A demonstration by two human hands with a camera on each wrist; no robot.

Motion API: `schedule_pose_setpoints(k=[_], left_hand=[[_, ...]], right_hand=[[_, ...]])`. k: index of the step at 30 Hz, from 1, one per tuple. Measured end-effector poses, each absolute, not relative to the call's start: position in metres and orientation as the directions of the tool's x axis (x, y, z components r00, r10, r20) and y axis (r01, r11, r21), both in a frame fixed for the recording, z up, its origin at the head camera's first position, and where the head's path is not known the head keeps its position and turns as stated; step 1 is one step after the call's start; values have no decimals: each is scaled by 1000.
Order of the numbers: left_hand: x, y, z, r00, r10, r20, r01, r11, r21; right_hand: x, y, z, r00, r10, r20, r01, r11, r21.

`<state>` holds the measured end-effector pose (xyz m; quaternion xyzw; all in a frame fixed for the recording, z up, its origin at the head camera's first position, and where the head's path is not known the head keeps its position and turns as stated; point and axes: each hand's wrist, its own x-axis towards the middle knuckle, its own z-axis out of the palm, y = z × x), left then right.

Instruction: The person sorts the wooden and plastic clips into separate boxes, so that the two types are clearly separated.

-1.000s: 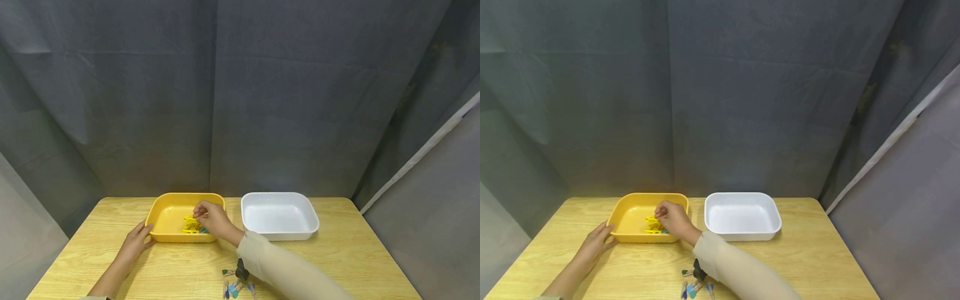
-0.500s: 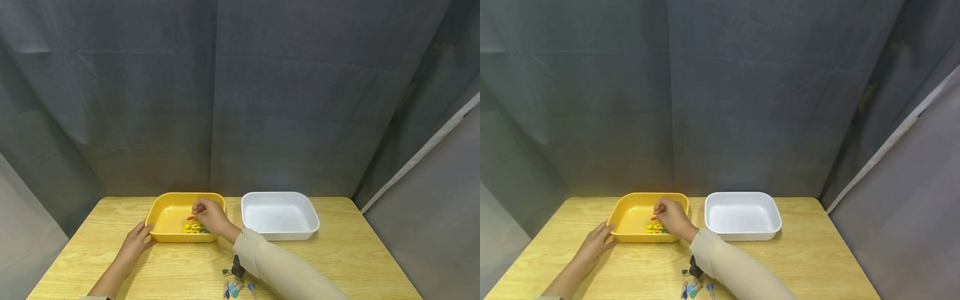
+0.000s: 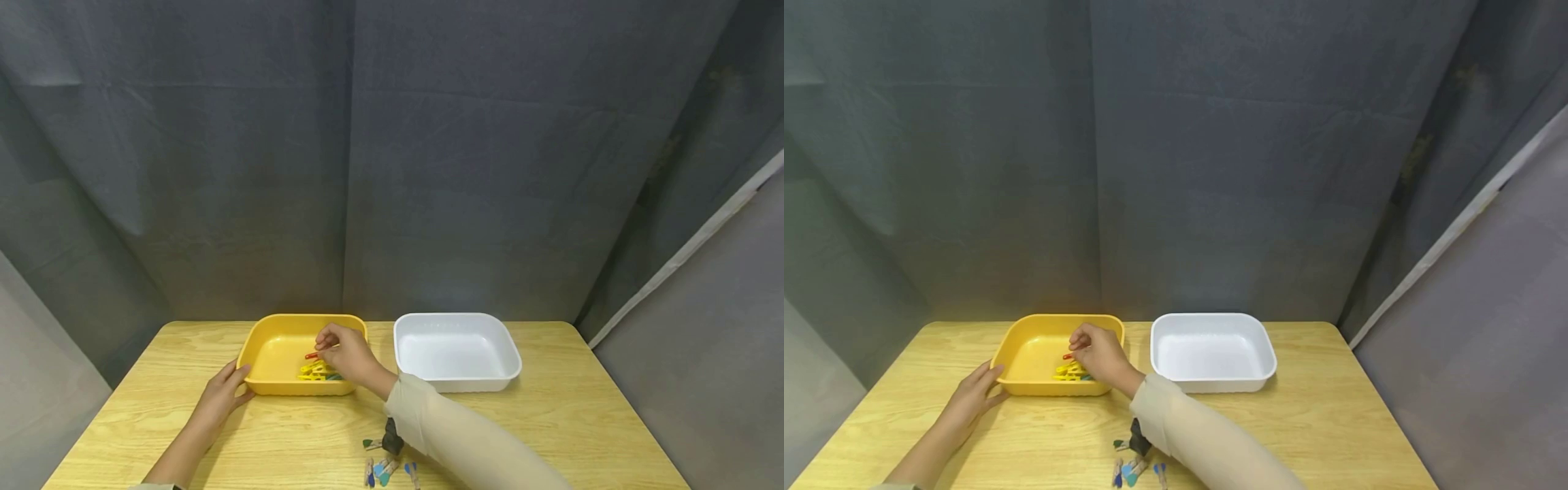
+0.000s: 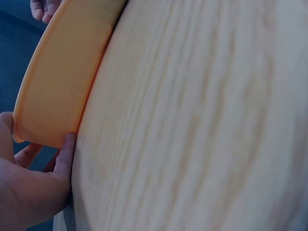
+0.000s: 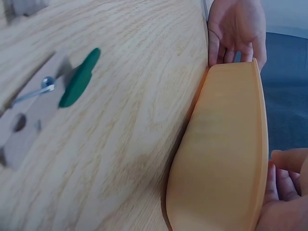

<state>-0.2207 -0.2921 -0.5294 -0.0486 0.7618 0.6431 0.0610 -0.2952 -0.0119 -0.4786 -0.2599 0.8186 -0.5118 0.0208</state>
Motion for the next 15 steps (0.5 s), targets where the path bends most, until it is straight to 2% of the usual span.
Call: schedule_pose_setpoints(k=[15], left_hand=[[-221, -294, -530, -990, 12, -141, -137, 162, 977]], right_hand=[[-293, 8, -476, -866, -427, 260, -410, 311, -857]])
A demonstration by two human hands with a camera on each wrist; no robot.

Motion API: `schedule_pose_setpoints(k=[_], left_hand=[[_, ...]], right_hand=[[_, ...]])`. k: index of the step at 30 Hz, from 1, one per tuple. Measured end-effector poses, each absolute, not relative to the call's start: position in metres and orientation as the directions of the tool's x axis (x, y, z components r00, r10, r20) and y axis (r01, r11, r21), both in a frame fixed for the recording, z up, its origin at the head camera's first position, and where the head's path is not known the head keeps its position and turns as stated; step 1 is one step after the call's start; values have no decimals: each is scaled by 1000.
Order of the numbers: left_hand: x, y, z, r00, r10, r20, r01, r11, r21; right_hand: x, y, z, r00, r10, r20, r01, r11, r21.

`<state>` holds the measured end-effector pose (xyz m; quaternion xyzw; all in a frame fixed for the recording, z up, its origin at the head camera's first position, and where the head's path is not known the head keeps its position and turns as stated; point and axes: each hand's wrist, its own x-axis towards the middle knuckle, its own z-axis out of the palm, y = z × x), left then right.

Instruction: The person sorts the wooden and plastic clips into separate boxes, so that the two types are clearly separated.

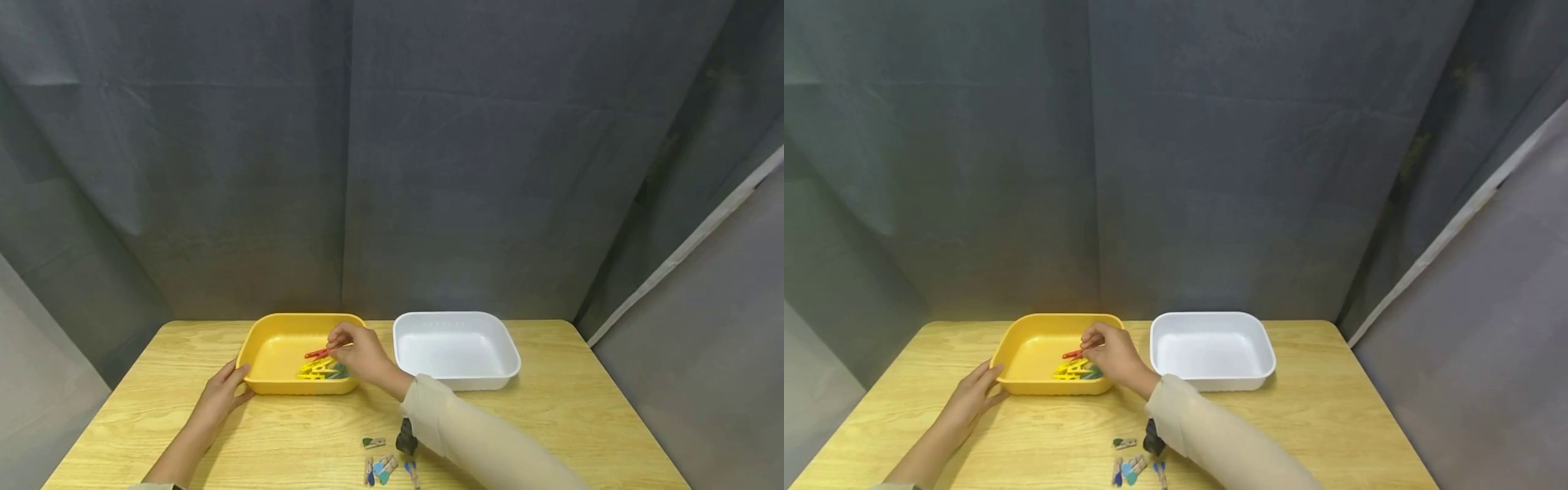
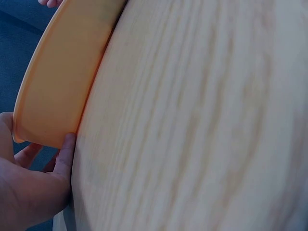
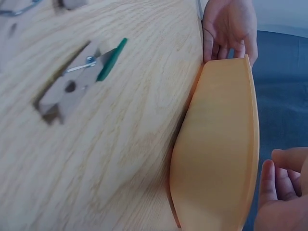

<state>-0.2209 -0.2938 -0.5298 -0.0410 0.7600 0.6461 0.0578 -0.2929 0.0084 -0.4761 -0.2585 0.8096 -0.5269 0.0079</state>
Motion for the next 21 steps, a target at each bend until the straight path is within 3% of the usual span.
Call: schedule_pose_setpoints(k=[21], left_hand=[[-220, -293, -529, -990, 24, -136, -131, 158, 979]], right_hand=[[-283, 57, -477, -881, -412, 232, -358, 262, -896]])
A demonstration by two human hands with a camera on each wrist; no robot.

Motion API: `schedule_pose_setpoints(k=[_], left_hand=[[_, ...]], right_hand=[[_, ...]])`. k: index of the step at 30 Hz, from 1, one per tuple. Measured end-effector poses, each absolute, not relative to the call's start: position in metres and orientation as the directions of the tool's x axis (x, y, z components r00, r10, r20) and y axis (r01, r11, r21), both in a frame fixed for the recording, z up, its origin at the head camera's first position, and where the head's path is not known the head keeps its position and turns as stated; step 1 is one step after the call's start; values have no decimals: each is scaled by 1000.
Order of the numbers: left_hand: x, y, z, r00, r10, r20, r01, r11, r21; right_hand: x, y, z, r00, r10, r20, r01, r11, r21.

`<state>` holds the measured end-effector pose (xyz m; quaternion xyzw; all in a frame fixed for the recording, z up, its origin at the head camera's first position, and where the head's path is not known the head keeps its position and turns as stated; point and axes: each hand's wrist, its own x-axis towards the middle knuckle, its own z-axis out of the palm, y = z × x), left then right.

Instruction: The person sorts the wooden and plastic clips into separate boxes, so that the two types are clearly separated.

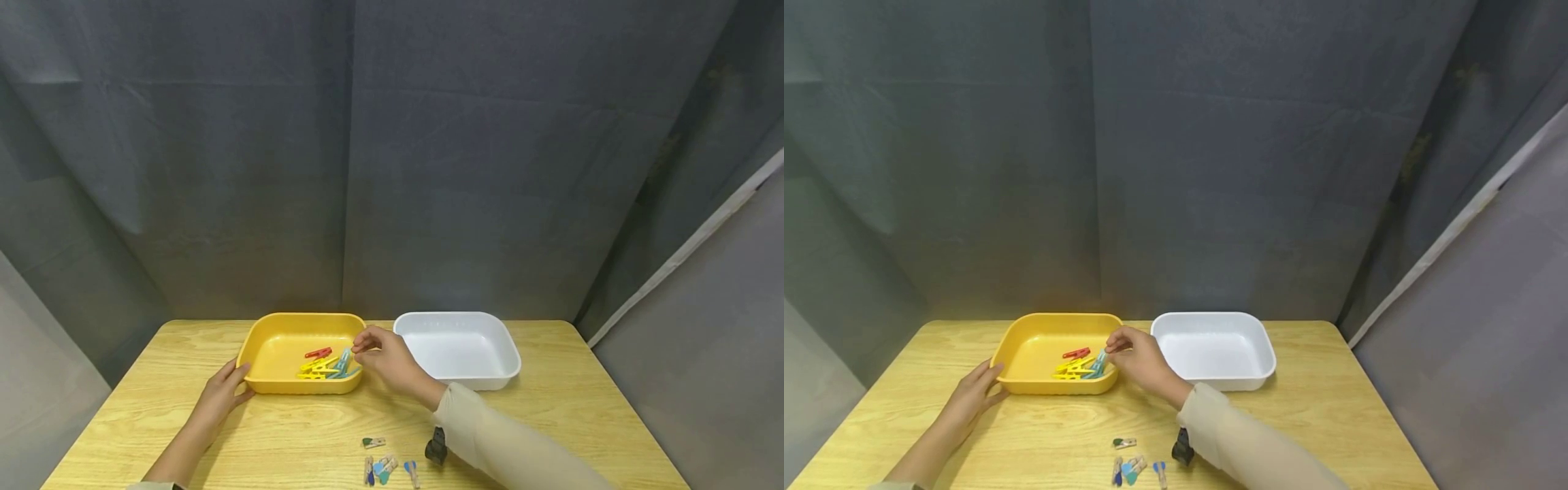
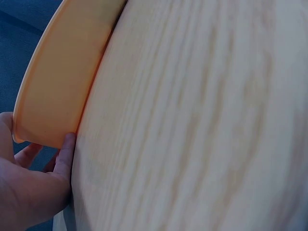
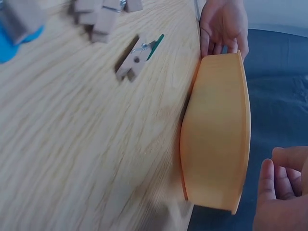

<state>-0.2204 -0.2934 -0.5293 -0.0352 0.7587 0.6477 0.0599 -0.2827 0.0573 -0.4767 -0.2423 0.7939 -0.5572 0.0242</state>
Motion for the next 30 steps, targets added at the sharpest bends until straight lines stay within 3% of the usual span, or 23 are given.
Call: schedule_pose_setpoints(k=[15, 30], left_hand=[[-220, -292, -529, -990, 20, -140, -135, 157, 978], [-219, -290, -527, -989, 11, -151, -147, 153, 977]], right_hand=[[-279, 104, -473, -898, -358, 256, -371, 300, -879], [-273, 156, -472, -943, -269, 199, -282, 321, -904]])
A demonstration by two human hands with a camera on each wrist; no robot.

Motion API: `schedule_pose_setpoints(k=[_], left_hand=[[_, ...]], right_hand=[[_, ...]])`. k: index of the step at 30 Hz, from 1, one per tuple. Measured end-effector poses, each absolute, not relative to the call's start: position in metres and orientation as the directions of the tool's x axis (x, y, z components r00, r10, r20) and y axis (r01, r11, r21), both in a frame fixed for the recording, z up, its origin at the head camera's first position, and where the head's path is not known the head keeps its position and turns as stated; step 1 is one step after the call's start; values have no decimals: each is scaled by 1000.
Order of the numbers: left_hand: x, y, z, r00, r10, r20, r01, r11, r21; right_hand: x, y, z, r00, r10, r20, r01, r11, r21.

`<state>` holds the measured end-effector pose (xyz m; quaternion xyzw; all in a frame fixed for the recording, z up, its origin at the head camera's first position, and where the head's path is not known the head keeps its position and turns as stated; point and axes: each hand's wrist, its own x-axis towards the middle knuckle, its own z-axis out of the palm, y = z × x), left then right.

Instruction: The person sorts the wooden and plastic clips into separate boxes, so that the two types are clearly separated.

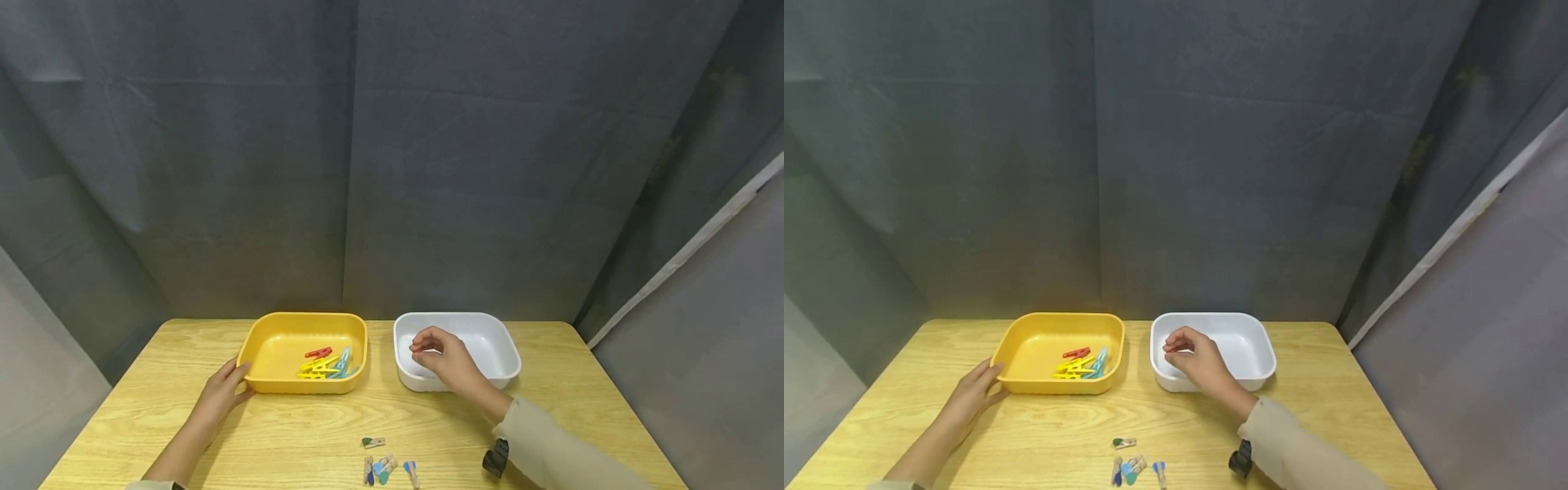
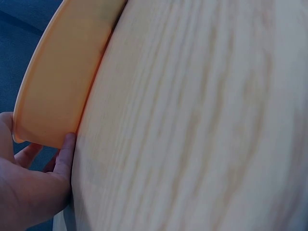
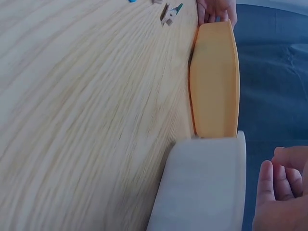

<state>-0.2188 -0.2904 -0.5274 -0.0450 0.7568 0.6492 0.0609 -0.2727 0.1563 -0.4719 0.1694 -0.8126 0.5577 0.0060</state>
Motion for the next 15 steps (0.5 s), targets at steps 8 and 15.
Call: schedule_pose_setpoints(k=[8, 15], left_hand=[[-219, -291, -528, -987, 11, -159, -156, 155, 975], [-220, -291, -530, -986, 5, -169, -167, 144, 975]], right_hand=[[-269, 185, -472, -945, -217, 246, -309, 333, -891], [-264, 216, -472, -947, -185, 265, -314, 340, -886]])
